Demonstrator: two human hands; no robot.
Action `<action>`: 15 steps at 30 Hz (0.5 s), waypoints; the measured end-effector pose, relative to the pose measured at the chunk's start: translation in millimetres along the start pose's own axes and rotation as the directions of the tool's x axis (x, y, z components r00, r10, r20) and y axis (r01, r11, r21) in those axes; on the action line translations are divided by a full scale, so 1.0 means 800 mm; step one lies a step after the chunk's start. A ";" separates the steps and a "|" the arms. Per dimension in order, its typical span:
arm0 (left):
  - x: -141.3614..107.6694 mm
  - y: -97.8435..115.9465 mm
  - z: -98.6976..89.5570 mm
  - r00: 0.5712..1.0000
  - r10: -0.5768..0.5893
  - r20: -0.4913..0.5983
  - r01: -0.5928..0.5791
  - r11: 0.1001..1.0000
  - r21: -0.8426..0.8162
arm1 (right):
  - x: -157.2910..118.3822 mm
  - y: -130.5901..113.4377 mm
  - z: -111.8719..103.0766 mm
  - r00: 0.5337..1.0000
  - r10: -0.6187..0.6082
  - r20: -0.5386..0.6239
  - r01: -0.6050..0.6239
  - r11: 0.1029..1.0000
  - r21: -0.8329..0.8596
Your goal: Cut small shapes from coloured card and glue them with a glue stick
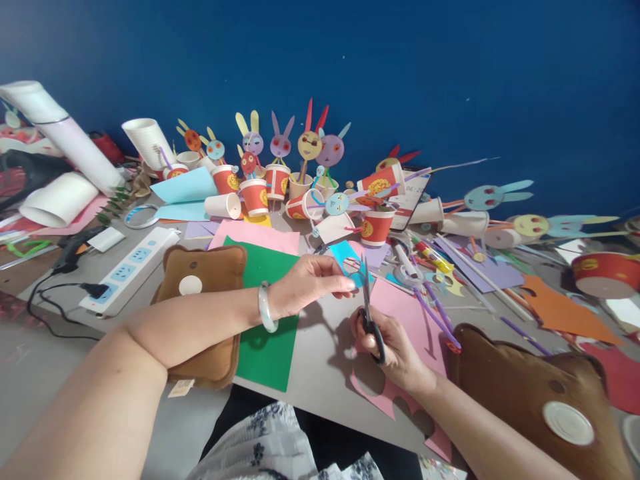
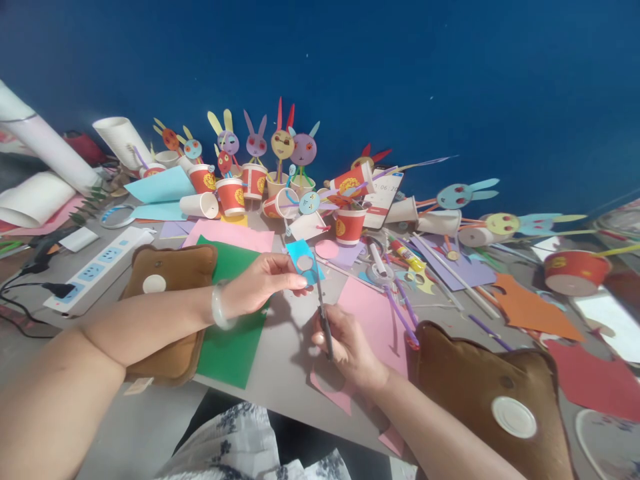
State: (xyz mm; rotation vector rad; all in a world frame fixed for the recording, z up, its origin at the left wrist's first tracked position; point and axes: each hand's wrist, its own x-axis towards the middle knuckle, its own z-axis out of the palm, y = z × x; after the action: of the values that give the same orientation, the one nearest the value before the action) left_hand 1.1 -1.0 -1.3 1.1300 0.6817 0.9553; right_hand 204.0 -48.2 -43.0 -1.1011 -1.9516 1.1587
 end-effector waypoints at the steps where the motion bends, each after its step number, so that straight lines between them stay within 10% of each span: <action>1: 0.000 0.000 0.000 1.000 0.006 0.000 -0.006 1.000 0.002 | 0.000 -0.001 0.000 1.000 -0.002 0.001 0.002 1.000 -0.003; 15: -0.001 0.002 -0.001 0.999 0.030 0.012 -0.031 0.999 0.040 | 0.001 -0.002 0.000 1.000 -0.025 0.001 0.025 0.999 -0.023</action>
State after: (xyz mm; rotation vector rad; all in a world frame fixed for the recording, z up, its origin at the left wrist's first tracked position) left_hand -0.6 -1.1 -0.3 1.1831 0.6785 0.9641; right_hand 203.4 -48.1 -41.2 -1.0847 -1.9785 1.1266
